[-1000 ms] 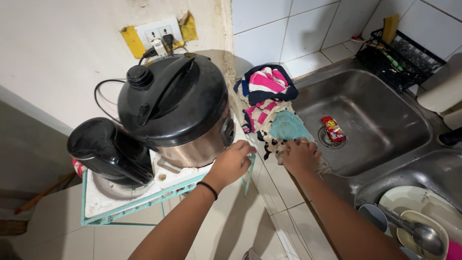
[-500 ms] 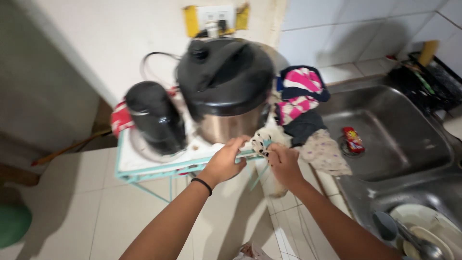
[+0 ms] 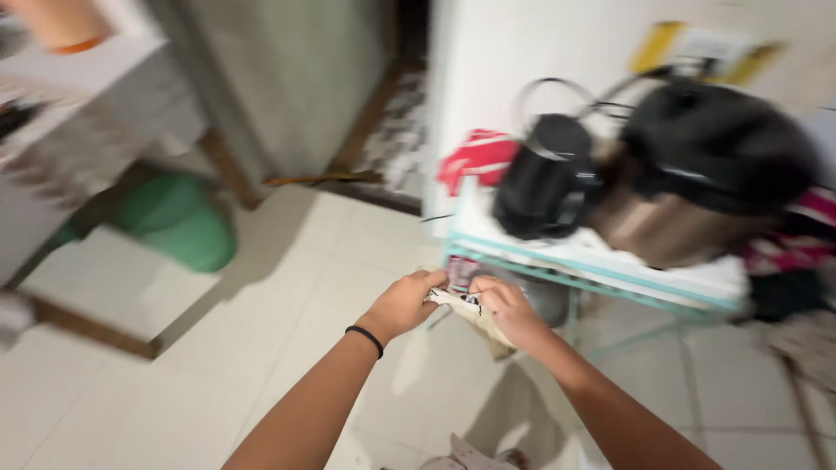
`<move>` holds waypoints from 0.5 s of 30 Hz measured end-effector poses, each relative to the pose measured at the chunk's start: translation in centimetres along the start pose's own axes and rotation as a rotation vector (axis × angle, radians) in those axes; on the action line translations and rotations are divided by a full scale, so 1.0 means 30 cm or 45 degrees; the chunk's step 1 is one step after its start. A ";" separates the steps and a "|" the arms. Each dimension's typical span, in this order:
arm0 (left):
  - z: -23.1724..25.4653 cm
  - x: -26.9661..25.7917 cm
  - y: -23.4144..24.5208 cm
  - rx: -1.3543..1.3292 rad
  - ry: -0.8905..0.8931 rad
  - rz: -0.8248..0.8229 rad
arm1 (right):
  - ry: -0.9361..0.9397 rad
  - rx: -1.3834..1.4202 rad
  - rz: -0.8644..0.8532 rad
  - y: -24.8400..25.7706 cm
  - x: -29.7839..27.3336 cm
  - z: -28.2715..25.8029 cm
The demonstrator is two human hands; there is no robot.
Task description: The recorder prepares a dinner table by arranging plates, cutlery, food containers, and filling a thermos with hot water.
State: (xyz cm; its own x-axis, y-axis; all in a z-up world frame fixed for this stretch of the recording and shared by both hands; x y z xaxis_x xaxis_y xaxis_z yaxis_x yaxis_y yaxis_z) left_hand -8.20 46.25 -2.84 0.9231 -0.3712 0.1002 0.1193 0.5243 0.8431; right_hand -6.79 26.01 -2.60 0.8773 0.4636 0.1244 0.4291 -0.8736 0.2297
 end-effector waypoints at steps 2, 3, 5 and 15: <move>-0.116 -0.128 0.088 -0.008 0.028 0.090 | -0.084 0.092 -0.076 -0.155 0.065 0.017; -0.171 -0.186 0.137 -0.011 0.017 0.165 | -0.171 0.173 -0.113 -0.229 0.105 0.031; -0.262 -0.298 0.236 0.008 0.145 0.192 | -0.211 0.346 -0.173 -0.376 0.174 0.100; -0.678 -0.638 0.567 -0.024 0.354 0.422 | -0.909 0.469 -0.524 -0.983 0.480 0.574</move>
State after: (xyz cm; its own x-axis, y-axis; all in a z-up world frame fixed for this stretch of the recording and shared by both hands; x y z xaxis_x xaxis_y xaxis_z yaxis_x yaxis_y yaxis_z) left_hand -16.41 77.88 -1.16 0.9758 0.0389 0.2153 -0.1957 0.5953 0.7793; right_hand -3.10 55.91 -24.22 0.5112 0.6549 -0.5566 0.6726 -0.7080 -0.2152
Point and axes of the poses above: each hand's wrist, its own x-axis towards the middle knuckle, its own y-axis out of the back of the hand, z = x × y, the point moved 4 cm from there along x, towards the middle knuckle, and after that the axes turned 13 degrees about x, right-handed, at the moved point
